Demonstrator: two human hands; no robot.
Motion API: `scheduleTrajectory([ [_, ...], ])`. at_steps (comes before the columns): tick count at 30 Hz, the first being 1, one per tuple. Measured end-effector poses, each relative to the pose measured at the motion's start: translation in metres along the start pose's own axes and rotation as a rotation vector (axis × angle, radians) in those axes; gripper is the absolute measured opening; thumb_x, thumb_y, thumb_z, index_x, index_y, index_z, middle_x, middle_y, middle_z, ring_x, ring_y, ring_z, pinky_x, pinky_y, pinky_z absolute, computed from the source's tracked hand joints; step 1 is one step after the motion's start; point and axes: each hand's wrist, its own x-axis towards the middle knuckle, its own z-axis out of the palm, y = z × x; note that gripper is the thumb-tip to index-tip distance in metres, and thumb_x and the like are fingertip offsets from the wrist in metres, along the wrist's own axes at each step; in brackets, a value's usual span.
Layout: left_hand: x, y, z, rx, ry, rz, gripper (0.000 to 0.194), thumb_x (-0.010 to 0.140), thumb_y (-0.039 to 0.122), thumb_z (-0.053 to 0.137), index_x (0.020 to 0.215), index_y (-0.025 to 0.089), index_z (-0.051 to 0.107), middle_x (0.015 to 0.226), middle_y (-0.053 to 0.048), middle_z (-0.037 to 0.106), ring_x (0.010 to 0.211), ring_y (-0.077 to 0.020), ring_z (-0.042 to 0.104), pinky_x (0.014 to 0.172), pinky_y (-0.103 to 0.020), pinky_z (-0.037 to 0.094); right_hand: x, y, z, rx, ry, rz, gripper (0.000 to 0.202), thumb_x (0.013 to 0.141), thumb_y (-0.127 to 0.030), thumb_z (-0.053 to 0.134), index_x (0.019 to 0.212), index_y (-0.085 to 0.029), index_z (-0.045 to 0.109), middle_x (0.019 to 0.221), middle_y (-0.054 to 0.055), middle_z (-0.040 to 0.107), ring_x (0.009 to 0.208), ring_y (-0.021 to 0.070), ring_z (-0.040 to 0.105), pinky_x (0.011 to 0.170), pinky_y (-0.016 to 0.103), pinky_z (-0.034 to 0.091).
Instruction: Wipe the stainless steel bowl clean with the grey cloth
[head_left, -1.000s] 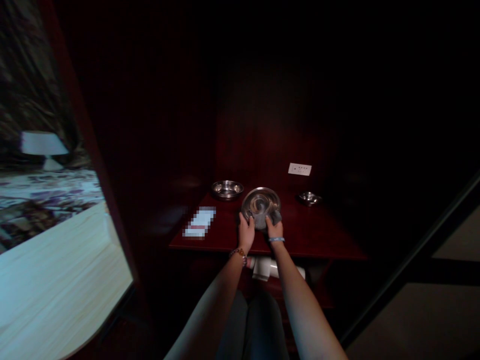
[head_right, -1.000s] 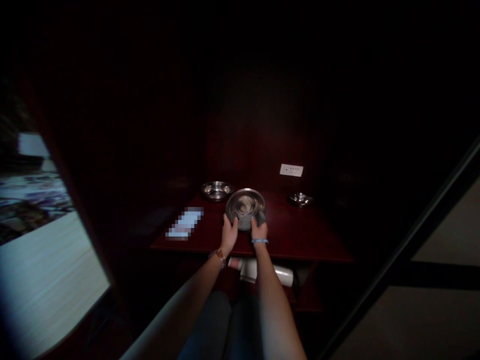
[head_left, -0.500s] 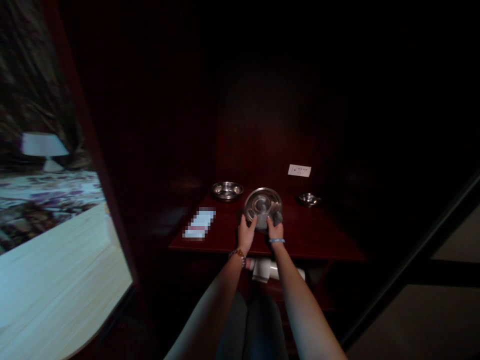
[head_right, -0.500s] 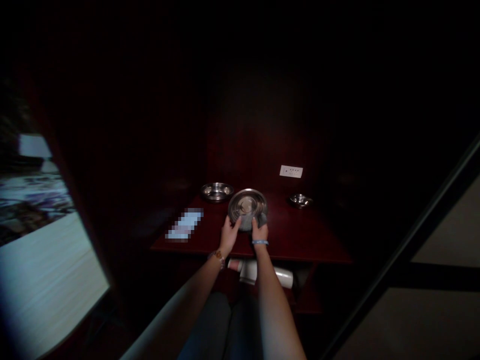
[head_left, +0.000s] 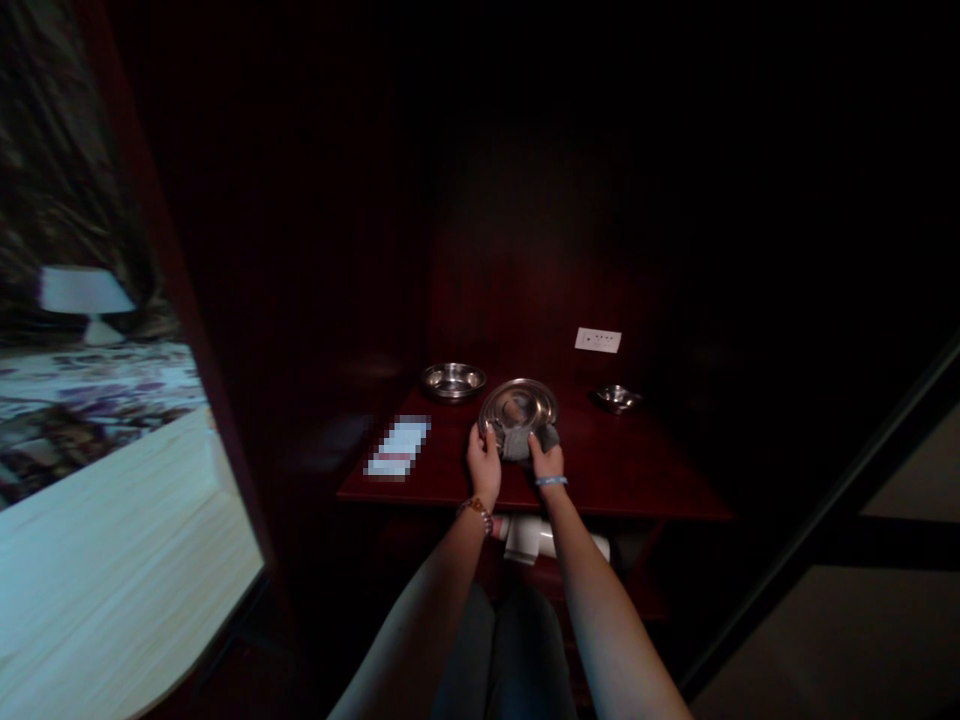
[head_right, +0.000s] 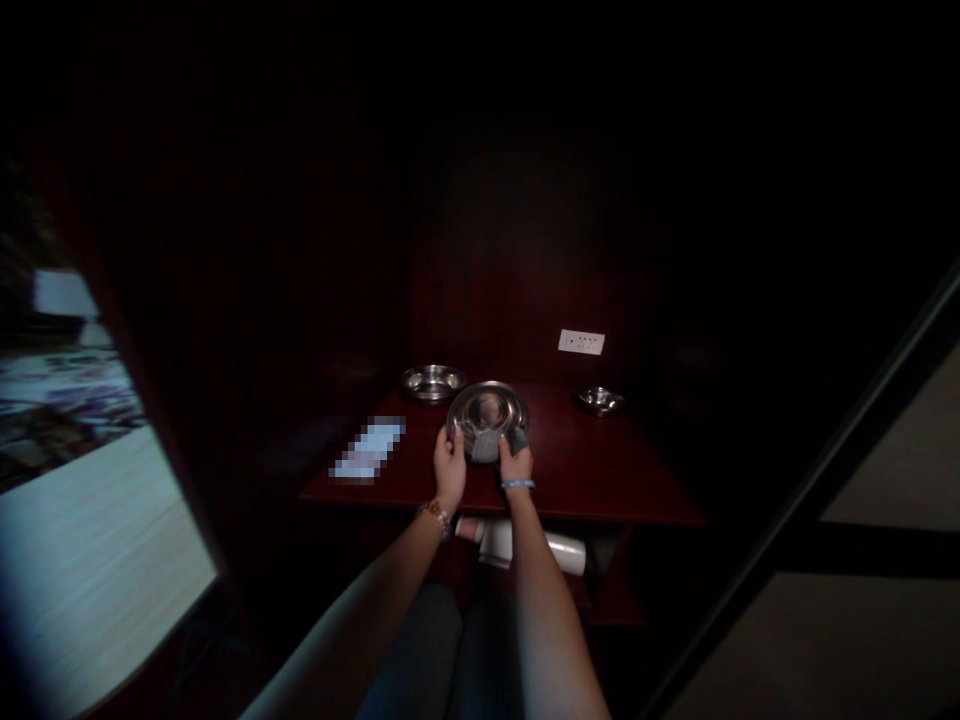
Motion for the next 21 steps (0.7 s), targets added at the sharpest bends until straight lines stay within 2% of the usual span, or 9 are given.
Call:
scheduleTrajectory([
  [2,0.0,0.0,-0.001,0.016,-0.009,0.005,0.038,0.093,0.047,0.045,0.112,0.016,0.059,0.101,-0.01,0.07,0.09,-0.0176,0.066,0.082,-0.028,0.051,0.0,0.001,0.0,0.012,0.015,0.006,0.044,0.076,-0.04,0.067,0.112,-0.015,0.066,0.119,0.011,0.07,0.112,0.0235,0.063,0.107,0.042,0.042],
  [5,0.0,-0.004,-0.002,0.025,-0.096,-0.001,0.038,0.091,0.049,0.05,0.109,0.017,0.06,0.103,-0.01,0.07,0.093,-0.0189,0.066,0.083,-0.029,0.051,0.0,0.001,-0.001,0.05,0.036,0.017,0.046,0.075,-0.042,0.068,0.112,-0.014,0.066,0.119,0.012,0.069,0.111,0.0233,0.064,0.107,0.041,0.042],
  [13,0.001,-0.013,0.006,-0.086,-0.276,-0.075,0.043,0.087,0.045,0.058,0.12,0.017,0.055,0.126,-0.014,0.064,0.115,-0.0215,0.061,0.103,-0.036,0.043,0.003,0.001,-0.003,0.119,0.038,0.08,0.049,0.075,-0.043,0.068,0.114,-0.015,0.064,0.118,0.012,0.069,0.11,0.0247,0.065,0.102,0.041,0.048],
  [17,0.0,-0.013,0.005,-0.053,-0.271,-0.067,0.039,0.089,0.043,0.055,0.116,0.016,0.056,0.125,-0.015,0.064,0.116,-0.022,0.06,0.105,-0.037,0.042,0.003,0.003,-0.002,0.103,0.028,0.065,0.048,0.075,-0.043,0.069,0.113,-0.015,0.064,0.116,0.011,0.07,0.11,0.0242,0.065,0.104,0.042,0.046],
  [21,0.0,-0.01,0.003,-0.012,-0.198,-0.058,0.039,0.092,0.047,0.049,0.112,0.015,0.058,0.115,-0.016,0.067,0.106,-0.0225,0.064,0.096,-0.036,0.047,0.002,0.004,0.0,0.093,0.009,0.048,0.043,0.075,-0.042,0.069,0.11,-0.018,0.066,0.115,0.008,0.071,0.109,0.0225,0.065,0.105,0.042,0.045],
])
